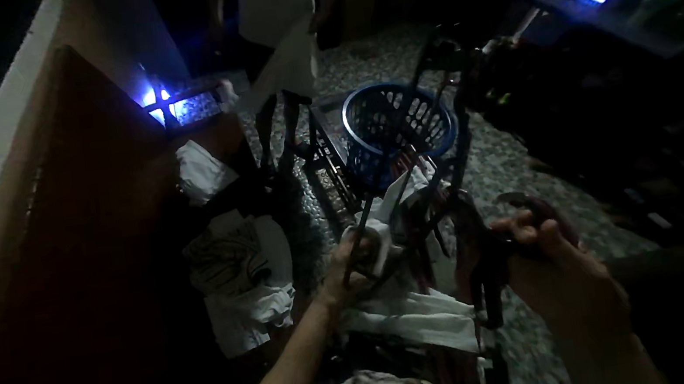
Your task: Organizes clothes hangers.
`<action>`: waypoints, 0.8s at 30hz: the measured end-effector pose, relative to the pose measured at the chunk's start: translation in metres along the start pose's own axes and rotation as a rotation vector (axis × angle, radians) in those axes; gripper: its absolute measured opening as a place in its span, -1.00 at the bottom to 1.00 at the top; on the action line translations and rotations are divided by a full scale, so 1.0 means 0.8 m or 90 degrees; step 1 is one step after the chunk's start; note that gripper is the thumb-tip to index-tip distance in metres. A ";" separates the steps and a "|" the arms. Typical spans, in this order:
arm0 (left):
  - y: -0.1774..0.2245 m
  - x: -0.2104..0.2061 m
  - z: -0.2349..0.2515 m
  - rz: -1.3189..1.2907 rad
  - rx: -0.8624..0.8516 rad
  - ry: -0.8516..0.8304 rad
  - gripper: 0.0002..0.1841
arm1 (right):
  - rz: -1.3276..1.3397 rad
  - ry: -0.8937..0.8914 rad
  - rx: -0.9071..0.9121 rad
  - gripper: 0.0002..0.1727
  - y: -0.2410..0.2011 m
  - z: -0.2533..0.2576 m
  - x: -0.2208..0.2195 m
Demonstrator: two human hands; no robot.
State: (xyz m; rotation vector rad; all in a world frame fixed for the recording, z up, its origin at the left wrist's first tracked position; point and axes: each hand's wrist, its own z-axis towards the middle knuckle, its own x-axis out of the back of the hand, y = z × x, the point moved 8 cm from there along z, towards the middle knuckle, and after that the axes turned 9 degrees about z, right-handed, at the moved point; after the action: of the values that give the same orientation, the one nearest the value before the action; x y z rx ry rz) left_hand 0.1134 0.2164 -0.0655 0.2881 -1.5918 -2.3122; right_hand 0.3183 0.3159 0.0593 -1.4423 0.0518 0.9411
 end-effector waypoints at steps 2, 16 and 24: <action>0.024 -0.005 0.013 0.120 -0.124 0.077 -0.79 | -0.006 0.005 0.008 -0.74 0.000 -0.003 -0.009; 0.085 -0.044 -0.027 0.100 -0.106 -0.144 -0.74 | -0.082 0.095 -0.066 -0.86 0.068 -0.026 -0.012; -0.082 0.106 -0.071 0.237 0.357 -0.198 -0.60 | -0.144 0.031 -0.018 -0.72 -0.011 0.012 0.004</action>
State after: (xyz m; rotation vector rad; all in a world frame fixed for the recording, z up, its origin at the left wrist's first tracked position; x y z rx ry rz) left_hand 0.0448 0.1572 -0.1457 -0.2447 -2.2097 -1.6581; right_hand 0.3207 0.3272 0.0661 -1.4637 -0.0868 0.7243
